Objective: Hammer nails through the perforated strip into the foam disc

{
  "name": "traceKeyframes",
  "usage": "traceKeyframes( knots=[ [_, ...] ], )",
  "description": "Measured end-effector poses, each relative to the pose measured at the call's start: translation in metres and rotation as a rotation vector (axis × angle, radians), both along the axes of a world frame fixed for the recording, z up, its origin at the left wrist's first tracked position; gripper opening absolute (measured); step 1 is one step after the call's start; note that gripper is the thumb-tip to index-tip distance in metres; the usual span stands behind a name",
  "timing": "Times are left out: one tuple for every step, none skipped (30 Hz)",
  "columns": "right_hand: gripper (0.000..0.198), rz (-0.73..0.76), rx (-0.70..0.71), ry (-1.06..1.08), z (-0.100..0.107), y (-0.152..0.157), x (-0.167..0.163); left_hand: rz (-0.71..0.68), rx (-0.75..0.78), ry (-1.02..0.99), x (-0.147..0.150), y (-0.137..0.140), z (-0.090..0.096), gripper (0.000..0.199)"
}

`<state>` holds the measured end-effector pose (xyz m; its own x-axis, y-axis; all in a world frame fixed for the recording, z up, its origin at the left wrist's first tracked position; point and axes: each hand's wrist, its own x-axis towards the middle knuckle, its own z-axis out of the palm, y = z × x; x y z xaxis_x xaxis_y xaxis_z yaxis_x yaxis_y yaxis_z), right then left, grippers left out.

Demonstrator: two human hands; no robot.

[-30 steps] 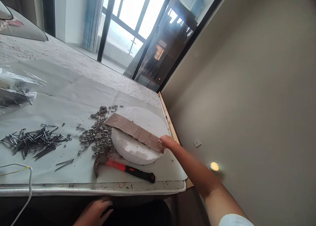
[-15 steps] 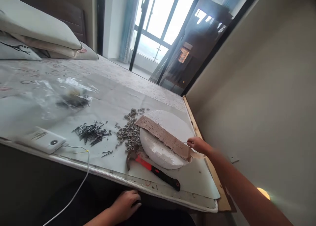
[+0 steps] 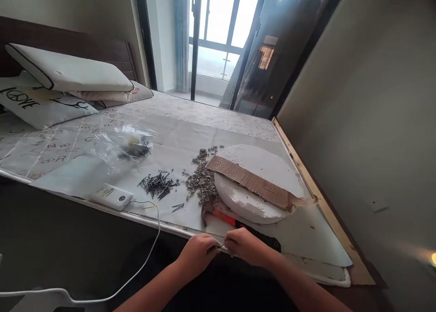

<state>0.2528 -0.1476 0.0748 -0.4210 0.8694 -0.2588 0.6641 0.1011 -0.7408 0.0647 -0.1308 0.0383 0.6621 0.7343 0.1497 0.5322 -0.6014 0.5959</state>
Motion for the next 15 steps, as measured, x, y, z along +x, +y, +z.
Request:
traceKeyframes(
  knots=[
    [0.022,-0.013,0.008,0.002,0.001,-0.001,0.000,0.017,-0.013,0.027,-0.005,0.004,0.001,0.016],
    [0.023,-0.026,0.021,-0.006,0.002,-0.002,0.002,0.048,-0.003,0.071,-0.010,0.009,0.002,0.017],
    [0.031,-0.041,0.036,-0.016,0.003,-0.004,0.006,0.095,0.029,0.133,-0.016,0.015,0.002,0.018],
    [0.041,-0.059,0.049,-0.026,0.005,-0.007,0.011,0.152,0.076,0.208,-0.022,0.023,0.002,0.019],
    [0.048,-0.078,0.049,-0.038,0.007,-0.010,0.017,0.221,0.133,0.293,-0.030,0.032,0.000,0.021],
    [0.050,-0.097,0.036,-0.055,0.008,-0.014,0.025,0.287,0.183,0.378,-0.038,0.042,-0.003,0.024],
    [0.048,-0.111,0.009,-0.072,0.009,-0.018,0.033,0.337,0.214,0.456,-0.045,0.052,-0.006,0.023],
    [0.046,-0.115,-0.027,-0.087,0.010,-0.023,0.041,0.379,0.227,0.520,-0.052,0.062,-0.010,0.023],
    [0.044,-0.118,-0.047,-0.099,0.011,-0.028,0.048,0.403,0.227,0.578,-0.059,0.070,-0.015,0.023],
    [0.042,-0.119,-0.059,-0.102,0.011,-0.033,0.054,0.421,0.221,0.628,-0.063,0.078,-0.018,0.022],
    [0.040,-0.120,-0.064,-0.102,0.010,-0.037,0.059,0.432,0.216,0.669,-0.067,0.084,-0.022,0.023],
    [0.038,-0.125,-0.064,-0.097,0.009,-0.042,0.064,0.437,0.215,0.700,-0.068,0.088,-0.025,0.023],
    [0.037,-0.132,-0.066,-0.091,0.007,-0.045,0.068,0.441,0.220,0.723,-0.069,0.092,-0.026,0.024],
    [0.037,-0.143,-0.069,-0.086,0.006,-0.047,0.072,0.445,0.230,0.738,-0.068,0.095,-0.027,0.024],
    [0.037,-0.157,-0.068,-0.085,0.004,-0.049,0.077,0.451,0.242,0.747,-0.067,0.097,-0.027,0.025]
  ],
)
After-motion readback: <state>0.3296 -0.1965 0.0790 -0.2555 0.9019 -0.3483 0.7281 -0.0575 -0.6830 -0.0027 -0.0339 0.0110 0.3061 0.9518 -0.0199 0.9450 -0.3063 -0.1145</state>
